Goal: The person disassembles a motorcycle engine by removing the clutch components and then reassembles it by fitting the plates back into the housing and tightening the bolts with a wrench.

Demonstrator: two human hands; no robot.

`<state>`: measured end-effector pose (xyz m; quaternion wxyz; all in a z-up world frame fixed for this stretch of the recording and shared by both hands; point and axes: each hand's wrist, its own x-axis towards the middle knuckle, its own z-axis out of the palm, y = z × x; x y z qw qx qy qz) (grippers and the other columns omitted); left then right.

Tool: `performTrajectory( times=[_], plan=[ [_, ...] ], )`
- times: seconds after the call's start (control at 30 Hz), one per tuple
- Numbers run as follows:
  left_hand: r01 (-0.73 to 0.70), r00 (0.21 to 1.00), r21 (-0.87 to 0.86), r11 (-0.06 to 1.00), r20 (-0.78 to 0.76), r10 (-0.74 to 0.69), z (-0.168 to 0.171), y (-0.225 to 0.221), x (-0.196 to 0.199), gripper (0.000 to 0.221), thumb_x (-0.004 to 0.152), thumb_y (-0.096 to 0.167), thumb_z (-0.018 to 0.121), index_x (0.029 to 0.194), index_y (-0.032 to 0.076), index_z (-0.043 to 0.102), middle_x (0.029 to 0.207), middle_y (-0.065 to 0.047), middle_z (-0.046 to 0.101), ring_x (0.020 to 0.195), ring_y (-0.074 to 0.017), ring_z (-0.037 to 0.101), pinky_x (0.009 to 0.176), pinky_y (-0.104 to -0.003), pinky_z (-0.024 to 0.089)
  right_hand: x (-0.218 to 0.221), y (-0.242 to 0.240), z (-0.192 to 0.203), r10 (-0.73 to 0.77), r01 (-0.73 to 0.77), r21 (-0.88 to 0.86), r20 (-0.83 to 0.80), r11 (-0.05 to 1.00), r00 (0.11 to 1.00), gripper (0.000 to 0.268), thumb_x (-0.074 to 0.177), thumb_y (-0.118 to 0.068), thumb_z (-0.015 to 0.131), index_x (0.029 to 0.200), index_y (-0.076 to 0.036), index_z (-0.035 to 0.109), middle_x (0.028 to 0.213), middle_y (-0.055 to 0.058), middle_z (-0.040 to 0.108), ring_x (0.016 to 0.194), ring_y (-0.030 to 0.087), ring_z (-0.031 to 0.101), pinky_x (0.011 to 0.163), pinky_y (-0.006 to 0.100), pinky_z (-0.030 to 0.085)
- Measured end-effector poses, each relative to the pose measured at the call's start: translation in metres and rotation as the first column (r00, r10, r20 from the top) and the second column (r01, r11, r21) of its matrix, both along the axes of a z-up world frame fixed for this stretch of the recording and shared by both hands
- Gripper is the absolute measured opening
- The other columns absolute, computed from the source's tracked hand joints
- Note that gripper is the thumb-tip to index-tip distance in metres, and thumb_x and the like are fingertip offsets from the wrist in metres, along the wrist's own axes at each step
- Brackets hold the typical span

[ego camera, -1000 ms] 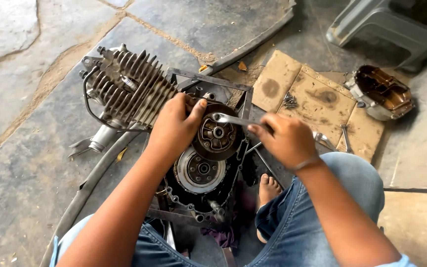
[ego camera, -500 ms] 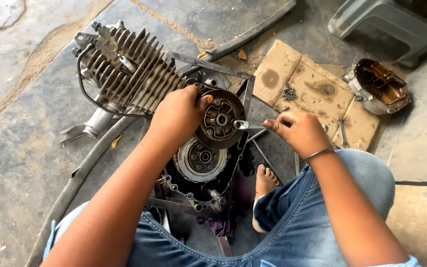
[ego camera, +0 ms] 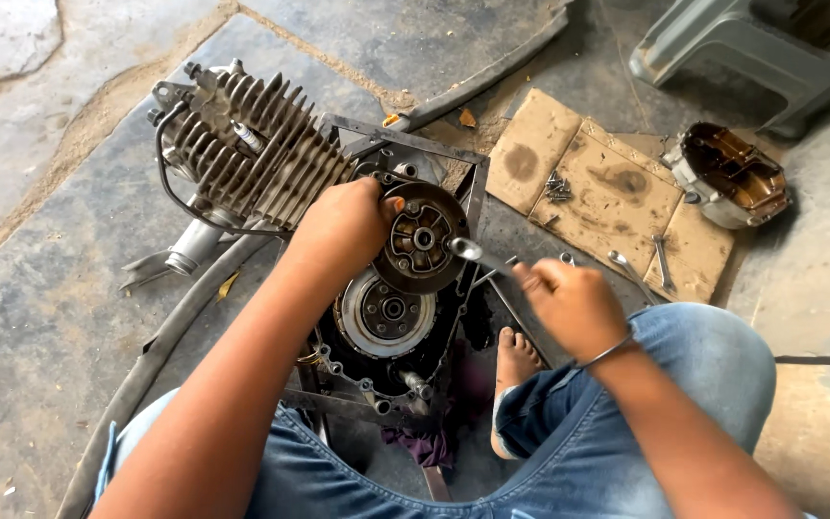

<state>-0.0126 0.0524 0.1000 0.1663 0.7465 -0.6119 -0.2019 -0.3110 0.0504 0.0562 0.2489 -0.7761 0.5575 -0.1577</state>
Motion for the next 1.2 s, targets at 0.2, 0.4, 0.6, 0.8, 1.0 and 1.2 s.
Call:
performTrajectory(
  times=[0.2,0.4,0.6,0.8,1.0,1.2],
  plan=[
    [0.000,1.000,0.052,0.999,0.005,-0.001,0.007,0.006,0.001,0.040,0.099,0.040,0.062,0.102,0.001,0.068,0.097,-0.025,0.071,0.097,-0.0438,0.067,0.087,-0.053,0.051,-0.008,-0.042,0.007,0.009,-0.013,-0.064,-0.072,0.998,0.997,0.050,0.100,-0.053,0.057,0.093,-0.008,0.077,0.068,0.016,0.068,0.060,0.028,0.068,0.061,0.041,0.052],
    [-0.009,1.000,0.046,0.999,0.025,0.007,0.009,0.006,0.001,0.039,0.099,0.038,0.061,0.104,0.000,0.067,0.098,-0.025,0.071,0.098,-0.0440,0.067,0.087,-0.053,0.051,0.010,-0.059,0.008,0.257,-0.276,-0.178,-0.126,0.944,0.958,0.057,0.100,-0.059,0.051,0.093,-0.008,0.078,0.085,0.014,0.073,0.078,0.034,0.070,0.070,0.044,0.055],
    [0.000,1.000,0.078,0.997,0.005,-0.001,0.004,0.006,-0.002,0.040,0.101,0.039,0.059,0.107,0.000,0.066,0.103,-0.026,0.071,0.101,-0.0438,0.067,0.088,-0.053,0.051,0.015,-0.009,-0.019,0.057,-0.043,0.058,-0.260,0.997,0.964,0.058,0.106,-0.058,0.043,0.093,-0.009,0.071,0.075,0.018,0.069,0.073,0.034,0.071,0.071,0.044,0.055],
    [-0.006,0.999,0.092,0.996,-0.033,0.009,0.003,0.004,0.003,0.039,0.100,0.039,0.059,0.110,0.001,0.064,0.105,-0.026,0.070,0.102,-0.0439,0.066,0.088,-0.053,0.050,0.017,0.016,-0.032,-0.018,-0.036,0.269,0.195,0.963,0.981,0.057,0.096,-0.058,0.048,0.092,-0.005,0.066,0.063,0.014,0.064,0.060,0.028,0.063,0.057,0.043,0.051],
    [-0.018,0.999,0.053,0.998,-0.029,0.020,0.002,0.015,0.001,0.041,0.102,0.040,0.058,0.108,0.000,0.064,0.103,-0.026,0.071,0.101,-0.0441,0.067,0.088,-0.053,0.051,0.000,-0.027,-0.051,-0.045,0.028,0.190,0.086,0.981,0.995,0.065,0.104,-0.057,0.044,0.078,-0.002,0.066,0.060,0.014,0.061,0.061,0.023,0.059,0.062,0.040,0.050],
    [-0.018,1.000,0.062,0.998,-0.023,0.020,0.003,0.016,0.001,0.041,0.102,0.040,0.057,0.109,0.000,0.064,0.102,-0.026,0.071,0.100,-0.0447,0.067,0.088,-0.053,0.051,0.020,-0.025,-0.001,-0.025,0.017,-0.054,-0.149,0.998,0.988,0.061,0.103,-0.060,0.049,0.088,-0.006,0.072,0.079,0.022,0.067,0.076,0.042,0.066,0.069,0.047,0.052]
  ],
)
